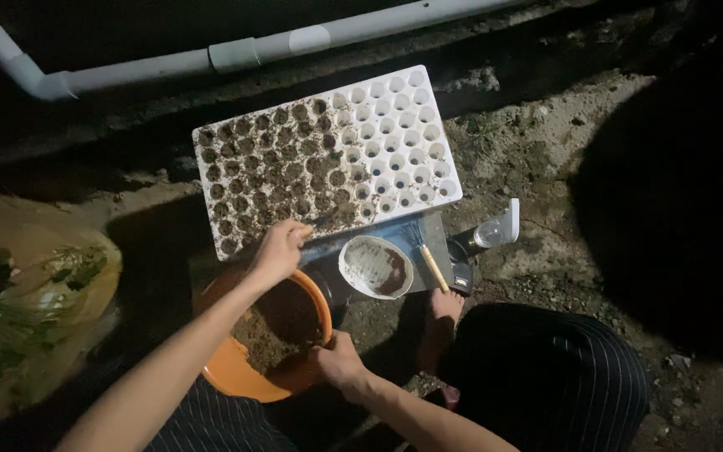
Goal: Filling a seedling tray with soil and planting seeds into individual cells
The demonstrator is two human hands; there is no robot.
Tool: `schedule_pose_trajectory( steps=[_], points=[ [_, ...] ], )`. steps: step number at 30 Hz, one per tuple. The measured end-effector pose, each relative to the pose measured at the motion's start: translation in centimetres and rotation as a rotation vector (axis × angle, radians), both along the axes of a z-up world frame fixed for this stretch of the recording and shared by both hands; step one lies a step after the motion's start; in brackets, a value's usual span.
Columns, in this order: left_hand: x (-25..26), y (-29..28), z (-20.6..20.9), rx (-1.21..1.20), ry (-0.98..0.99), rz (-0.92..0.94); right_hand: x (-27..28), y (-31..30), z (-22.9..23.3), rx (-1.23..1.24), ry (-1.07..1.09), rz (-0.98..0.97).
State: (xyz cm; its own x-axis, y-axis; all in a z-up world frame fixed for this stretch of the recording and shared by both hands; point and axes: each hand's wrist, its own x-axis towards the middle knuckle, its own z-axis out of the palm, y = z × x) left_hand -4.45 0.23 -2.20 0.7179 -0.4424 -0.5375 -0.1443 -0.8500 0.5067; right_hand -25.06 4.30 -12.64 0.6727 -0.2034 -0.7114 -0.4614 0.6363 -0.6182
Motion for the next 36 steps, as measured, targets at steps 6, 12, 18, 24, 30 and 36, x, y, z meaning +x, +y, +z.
schedule_pose_trajectory(
  steps=[6,12,18,24,30,36],
  points=[
    [-1.3,-0.3,1.6,0.039,-0.046,-0.080,0.0,-0.7,1.3,0.005,-0.028,0.019],
    [0.1,1.9,-0.2,-0.179,-0.462,-0.391,0.2,-1.0,1.8,-0.056,0.032,0.066],
    [1.7,2.6,-1.4,-0.004,-0.664,-0.640,0.2,-1.3,3.2,-0.046,0.058,0.066],
    [1.8,1.2,0.5,-0.126,-0.694,-0.611,0.2,-0.5,1.1,-0.091,0.022,0.065],
    [3.0,-0.1,-1.6,-0.160,-1.091,-0.964,0.3,-1.6,3.7,-0.050,0.074,0.109],
    [4.7,1.6,-1.4,-0.127,-1.241,-0.972,0.4,-0.2,0.0,-0.144,0.008,0.082]
  ],
)
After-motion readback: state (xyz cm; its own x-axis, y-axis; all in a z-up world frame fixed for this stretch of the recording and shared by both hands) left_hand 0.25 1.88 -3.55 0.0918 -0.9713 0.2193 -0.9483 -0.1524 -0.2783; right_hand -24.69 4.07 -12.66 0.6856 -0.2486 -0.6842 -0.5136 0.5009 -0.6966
